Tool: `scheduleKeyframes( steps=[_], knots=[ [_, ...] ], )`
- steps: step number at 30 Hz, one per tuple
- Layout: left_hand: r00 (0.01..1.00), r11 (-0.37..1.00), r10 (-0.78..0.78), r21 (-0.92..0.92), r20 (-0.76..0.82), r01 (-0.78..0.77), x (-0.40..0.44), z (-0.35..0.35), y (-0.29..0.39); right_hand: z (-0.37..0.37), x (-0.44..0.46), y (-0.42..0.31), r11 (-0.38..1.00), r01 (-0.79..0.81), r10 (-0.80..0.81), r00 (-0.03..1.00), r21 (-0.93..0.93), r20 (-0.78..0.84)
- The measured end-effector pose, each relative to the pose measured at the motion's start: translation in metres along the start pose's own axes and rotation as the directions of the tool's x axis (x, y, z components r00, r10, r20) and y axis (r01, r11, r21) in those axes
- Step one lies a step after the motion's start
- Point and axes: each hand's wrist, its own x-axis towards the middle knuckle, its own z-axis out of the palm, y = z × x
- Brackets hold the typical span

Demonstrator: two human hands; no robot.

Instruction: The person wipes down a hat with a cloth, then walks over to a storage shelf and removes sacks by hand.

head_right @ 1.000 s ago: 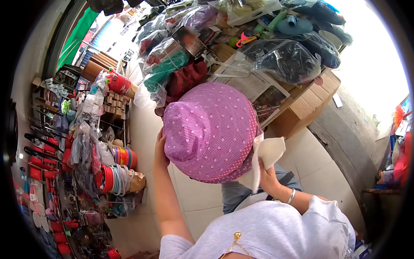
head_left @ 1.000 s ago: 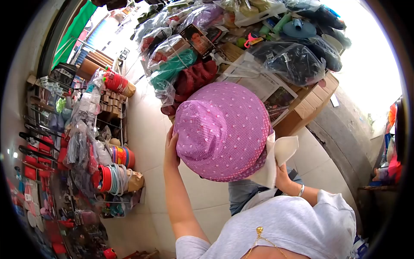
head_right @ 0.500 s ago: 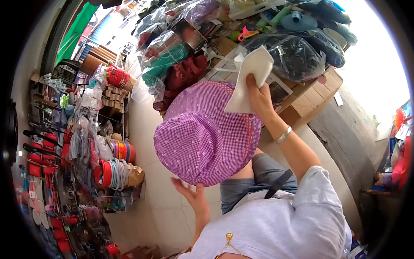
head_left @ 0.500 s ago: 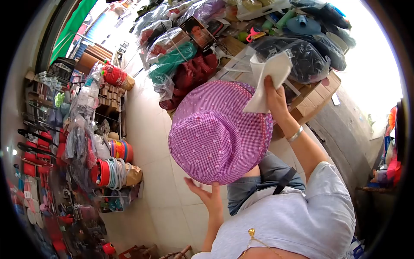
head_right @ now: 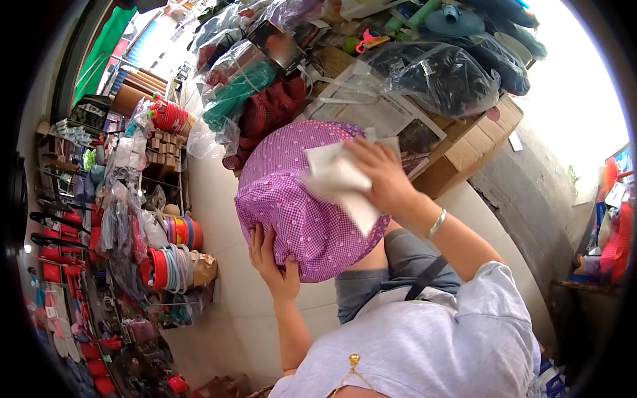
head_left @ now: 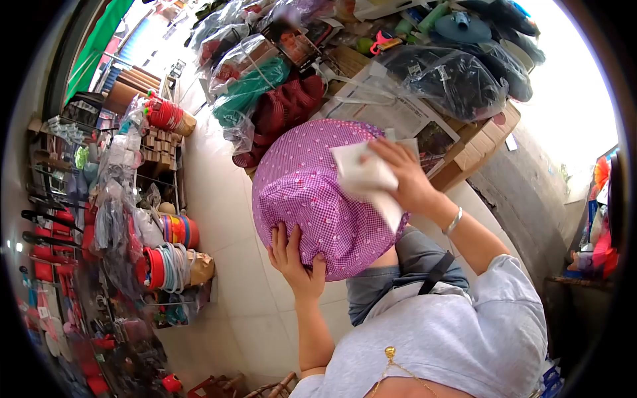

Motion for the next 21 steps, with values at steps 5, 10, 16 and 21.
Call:
scheduleKeyframes(
  steps=[5, 10, 16, 21],
  knots=[
    [0.999, 1.000, -0.007, -0.012, -0.048, 0.007, -0.001, 0.004, -0.002, -0.007, -0.017, -0.025, 0.997, 0.072, -0.074, 0.993, 0.032, 0.088],
    [0.998, 1.000, -0.012, -0.014, -0.059, 0.011, -0.001, 0.006, -0.001, 0.042, -0.104, -0.063, 0.847, 0.526, -0.525, 0.851, -0.081, 0.036],
    [0.994, 1.000, 0.003, 0.007, -0.112, -0.003, -0.002, 0.014, -0.005, 0.013, -0.039, -0.011, 0.976, 0.213, -0.208, 0.975, 0.054, -0.074],
    [0.989, 1.000, 0.013, 0.007, -0.144, -0.012, -0.005, 0.018, -0.005, 0.011, -0.033, -0.015, 0.998, -0.061, 0.064, 0.990, 0.021, -0.122]
  ],
)
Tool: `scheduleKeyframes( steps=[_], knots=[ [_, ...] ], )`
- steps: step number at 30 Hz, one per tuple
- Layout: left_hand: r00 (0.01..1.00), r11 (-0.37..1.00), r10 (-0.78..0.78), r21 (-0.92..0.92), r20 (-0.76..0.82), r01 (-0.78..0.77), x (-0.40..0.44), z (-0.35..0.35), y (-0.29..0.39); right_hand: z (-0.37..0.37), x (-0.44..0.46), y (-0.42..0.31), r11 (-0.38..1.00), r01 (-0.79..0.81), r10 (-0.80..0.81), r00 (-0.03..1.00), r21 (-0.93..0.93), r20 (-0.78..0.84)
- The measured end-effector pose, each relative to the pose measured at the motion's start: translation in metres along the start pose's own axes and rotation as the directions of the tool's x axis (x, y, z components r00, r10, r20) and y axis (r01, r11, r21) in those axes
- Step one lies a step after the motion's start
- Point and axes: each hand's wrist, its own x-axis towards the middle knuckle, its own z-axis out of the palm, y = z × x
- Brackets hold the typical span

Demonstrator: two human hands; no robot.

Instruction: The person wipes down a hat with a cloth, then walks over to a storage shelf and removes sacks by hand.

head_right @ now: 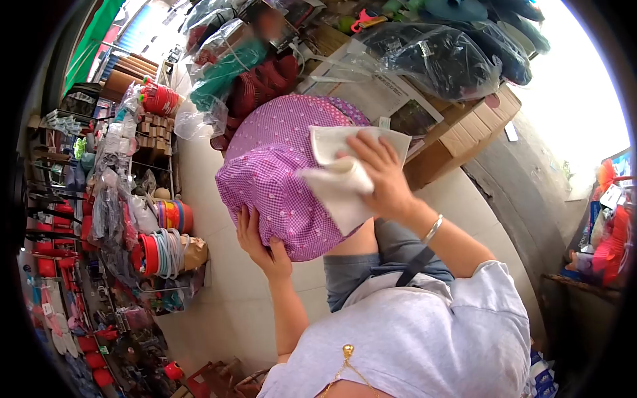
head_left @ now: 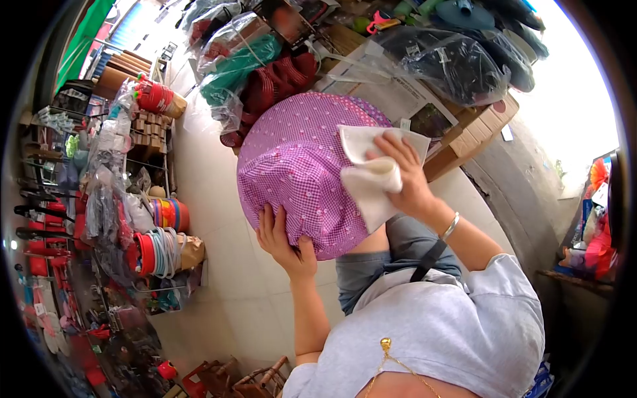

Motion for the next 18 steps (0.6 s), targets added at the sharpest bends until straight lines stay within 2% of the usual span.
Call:
scheduleKeyframes(
  steps=[4, 5, 6, 8, 9, 10, 11, 12, 15, 16, 18],
  knots=[
    [1.000, 1.000, 0.004, 0.010, 0.003, -0.004, 0.004, -0.001, 0.003, 0.026, -0.057, -0.061, 0.945, 0.314, -0.313, 0.949, 0.092, -0.029],
    [1.000, 1.000, -0.007, 0.005, 0.004, 0.007, 0.004, -0.002, 0.004, 0.024, -0.060, -0.064, 0.903, 0.426, -0.427, 0.904, 0.052, 0.015],
    [1.000, 1.000, -0.018, 0.001, 0.005, 0.018, 0.004, -0.002, 0.005, 0.026, -0.053, -0.056, 0.864, 0.498, -0.498, 0.867, -0.076, 0.019],
    [1.000, 1.000, -0.004, 0.001, -0.001, 0.004, 0.001, 0.000, 0.001, 0.015, -0.032, -0.034, 0.884, 0.456, -0.459, 0.889, 0.101, 0.002],
    [1.000, 1.000, 0.007, -0.002, -0.010, -0.007, 0.000, 0.001, -0.001, 0.013, -0.021, -0.016, 0.898, 0.434, -0.433, 0.901, -0.065, 0.030],
    [1.000, 1.000, 0.018, -0.005, -0.020, -0.018, -0.001, 0.001, -0.002, 0.005, -0.009, -0.008, 0.965, 0.249, -0.255, 0.963, 0.081, 0.084],
    [0.999, 1.000, 0.025, -0.007, -0.031, -0.026, 0.001, 0.002, 0.000, 0.001, 0.004, 0.003, 0.983, 0.158, -0.161, 0.986, 0.098, 0.032],
    [0.999, 1.000, 0.026, -0.014, -0.035, -0.027, 0.001, 0.003, 0.001, -0.002, 0.014, 0.017, 0.993, 0.042, -0.043, 0.999, 0.108, 0.006],
    [0.998, 1.000, 0.029, -0.010, -0.049, -0.029, 0.001, 0.003, 0.001, 0.002, 0.026, 0.028, 0.990, -0.139, 0.141, 0.988, 0.039, -0.065],
    [0.998, 0.999, 0.042, -0.004, -0.051, -0.042, 0.003, 0.002, 0.003, 0.007, 0.023, 0.021, 0.990, -0.135, 0.138, 0.988, 0.038, -0.067],
    [0.997, 0.998, 0.056, 0.008, -0.053, -0.055, 0.004, 0.000, 0.002, 0.006, 0.011, -0.016, 0.988, 0.034, -0.022, 0.996, 0.148, -0.082]
  ],
)
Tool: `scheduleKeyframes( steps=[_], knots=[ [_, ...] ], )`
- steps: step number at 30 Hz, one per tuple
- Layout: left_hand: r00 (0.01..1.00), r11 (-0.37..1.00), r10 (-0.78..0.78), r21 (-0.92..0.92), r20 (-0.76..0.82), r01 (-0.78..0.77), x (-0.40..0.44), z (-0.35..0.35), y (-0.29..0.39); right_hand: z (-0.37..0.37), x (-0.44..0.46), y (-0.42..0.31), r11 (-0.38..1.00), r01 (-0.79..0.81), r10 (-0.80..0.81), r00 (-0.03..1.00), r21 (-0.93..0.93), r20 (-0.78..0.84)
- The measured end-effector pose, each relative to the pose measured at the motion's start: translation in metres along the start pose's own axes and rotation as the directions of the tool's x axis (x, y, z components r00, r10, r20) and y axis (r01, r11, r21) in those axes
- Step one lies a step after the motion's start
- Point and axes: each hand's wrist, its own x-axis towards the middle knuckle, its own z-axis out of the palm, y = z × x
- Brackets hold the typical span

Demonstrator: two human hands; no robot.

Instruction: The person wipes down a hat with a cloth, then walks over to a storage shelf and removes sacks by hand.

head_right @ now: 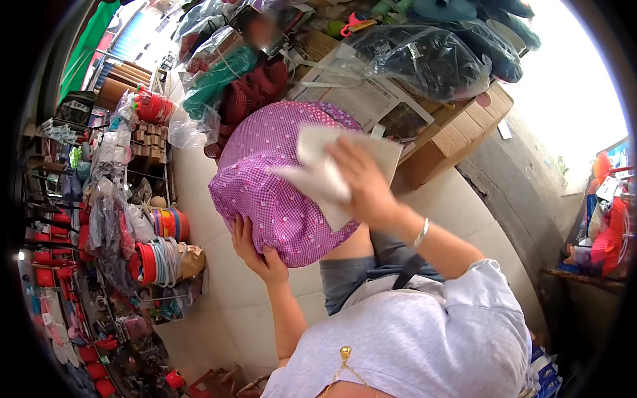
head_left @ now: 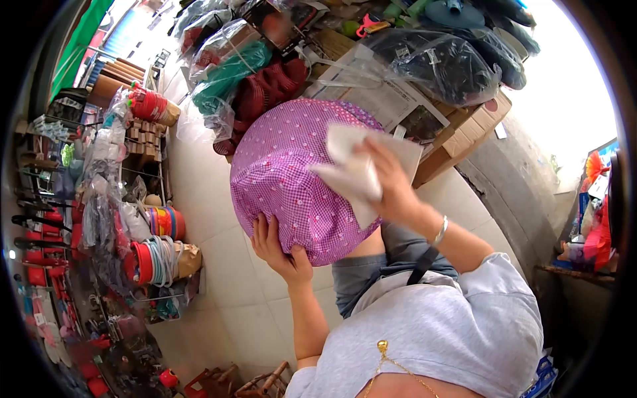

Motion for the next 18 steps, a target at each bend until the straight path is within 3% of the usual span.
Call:
scheduleKeyframes(
  steps=[2, 4, 7, 8, 10, 11, 13, 14, 16, 18],
  knots=[
    [1.000, 1.000, -0.002, -0.002, 0.016, 0.002, -0.001, -0.001, 0.000, -0.004, -0.019, -0.034, 0.991, 0.106, -0.090, 0.979, -0.080, 0.184],
    [1.000, 1.000, -0.012, -0.014, 0.006, 0.012, -0.001, 0.001, 0.000, 0.002, -0.022, -0.029, 0.991, 0.128, -0.130, 0.987, 0.023, 0.094],
    [1.000, 0.999, -0.020, -0.031, -0.013, 0.020, -0.001, 0.003, 0.000, -0.010, 0.015, 0.009, 0.999, -0.047, 0.044, 0.991, 0.021, 0.128],
    [1.000, 0.999, -0.019, -0.031, -0.021, 0.018, -0.001, 0.003, 0.000, -0.003, 0.026, 0.026, 0.986, -0.114, 0.112, 0.993, 0.121, 0.026],
    [0.999, 0.999, -0.019, -0.032, -0.030, 0.018, -0.001, 0.005, -0.001, -0.006, 0.051, 0.043, 0.948, -0.286, 0.264, 0.952, 0.141, 0.153],
    [0.999, 0.999, -0.021, -0.030, -0.032, 0.020, -0.002, 0.005, -0.002, -0.006, 0.054, 0.041, 0.950, -0.277, 0.256, 0.955, 0.140, 0.151],
    [0.999, 0.999, -0.027, -0.029, -0.034, 0.026, -0.003, 0.004, -0.002, -0.006, 0.058, 0.037, 0.887, -0.415, 0.381, 0.905, 0.202, 0.187],
    [0.999, 0.999, -0.035, -0.027, -0.026, 0.034, -0.004, 0.004, -0.002, -0.006, 0.052, 0.031, 0.890, -0.408, 0.374, 0.909, 0.204, 0.186],
    [0.999, 0.999, -0.040, -0.026, -0.028, 0.039, -0.004, 0.004, -0.001, -0.007, 0.018, 0.014, 0.971, -0.197, 0.195, 0.980, 0.132, 0.031],
    [0.999, 0.999, -0.044, -0.027, -0.025, 0.044, -0.004, 0.003, 0.000, -0.005, -0.022, 0.001, 0.983, -0.172, 0.172, 0.985, 0.062, 0.009]
  ],
)
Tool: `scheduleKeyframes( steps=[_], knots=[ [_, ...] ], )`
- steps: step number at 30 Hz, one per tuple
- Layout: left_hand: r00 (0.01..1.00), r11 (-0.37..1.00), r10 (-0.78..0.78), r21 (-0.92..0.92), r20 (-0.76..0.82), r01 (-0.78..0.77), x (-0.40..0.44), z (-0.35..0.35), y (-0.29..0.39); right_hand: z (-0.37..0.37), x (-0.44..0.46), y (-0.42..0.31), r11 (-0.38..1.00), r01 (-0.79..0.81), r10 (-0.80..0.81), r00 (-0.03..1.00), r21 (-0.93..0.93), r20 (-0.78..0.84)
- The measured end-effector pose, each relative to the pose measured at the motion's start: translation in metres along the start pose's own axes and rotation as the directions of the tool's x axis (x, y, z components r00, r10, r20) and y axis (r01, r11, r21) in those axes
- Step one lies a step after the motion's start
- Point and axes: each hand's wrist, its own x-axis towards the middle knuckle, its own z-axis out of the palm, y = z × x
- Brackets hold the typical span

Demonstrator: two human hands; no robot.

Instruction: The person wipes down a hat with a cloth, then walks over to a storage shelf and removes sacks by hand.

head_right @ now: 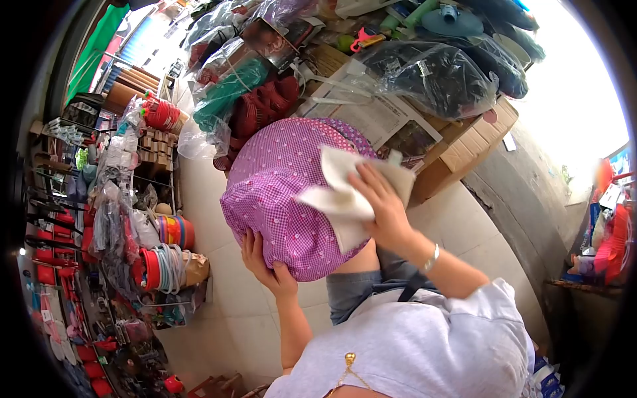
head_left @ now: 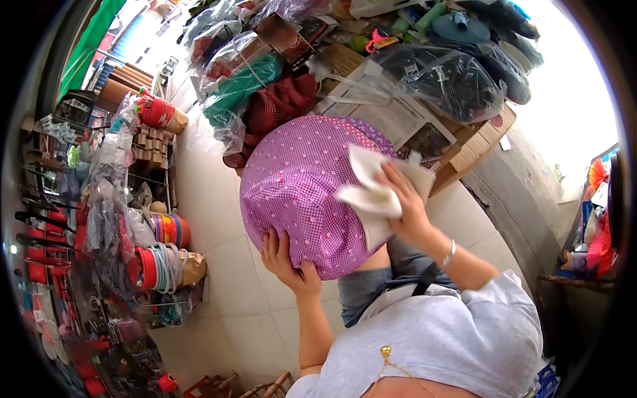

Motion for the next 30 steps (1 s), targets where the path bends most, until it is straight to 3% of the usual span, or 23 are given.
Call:
scheduleKeyframes(
  steps=[4, 8, 10, 12, 13, 17, 21, 24, 28, 30],
  knots=[
    [1.000, 1.000, -0.010, -0.007, -0.011, 0.010, 0.000, 0.002, 0.000, 0.005, -0.040, -0.012, 0.999, 0.024, -0.024, 0.999, 0.030, -0.030],
    [1.000, 1.000, -0.011, -0.003, -0.015, 0.011, -0.001, 0.002, -0.001, 0.006, 0.031, 0.016, 0.997, -0.060, 0.062, 0.998, 0.056, -0.032],
    [0.999, 1.000, -0.016, -0.002, -0.031, 0.016, -0.002, 0.003, 0.000, 0.005, 0.085, 0.012, 0.981, -0.181, 0.175, 0.981, 0.068, 0.083],
    [0.999, 1.000, -0.013, -0.001, -0.045, 0.013, -0.001, 0.003, 0.001, 0.016, 0.123, 0.024, 0.959, -0.200, 0.161, 0.967, 0.202, 0.195],
    [1.000, 1.000, 0.003, 0.013, -0.029, -0.002, 0.000, 0.002, 0.001, 0.020, 0.124, 0.026, 0.960, -0.189, 0.149, 0.970, 0.207, 0.193],
    [1.000, 1.000, 0.005, 0.023, -0.012, -0.004, -0.002, 0.001, -0.001, 0.014, 0.086, 0.011, 0.998, -0.028, 0.033, 0.995, -0.059, 0.093],
    [0.999, 1.000, -0.008, 0.013, -0.033, 0.008, -0.002, 0.003, -0.001, 0.006, -0.002, -0.008, 0.998, 0.031, -0.031, 1.000, 0.061, -0.001],
    [0.997, 0.999, -0.050, -0.013, -0.064, 0.049, -0.001, 0.005, 0.000, 0.014, -0.045, -0.022, 0.998, 0.061, -0.061, 0.998, 0.016, 0.034],
    [0.998, 0.999, -0.035, -0.006, -0.057, 0.035, -0.002, 0.001, 0.000, 0.003, 0.017, -0.003, 0.993, 0.089, -0.082, 0.992, -0.073, 0.095],
    [0.998, 1.000, -0.018, 0.015, -0.060, 0.019, -0.002, 0.001, 0.000, 0.006, 0.056, 0.007, 0.999, -0.022, 0.018, 0.996, 0.050, 0.091]
  ],
)
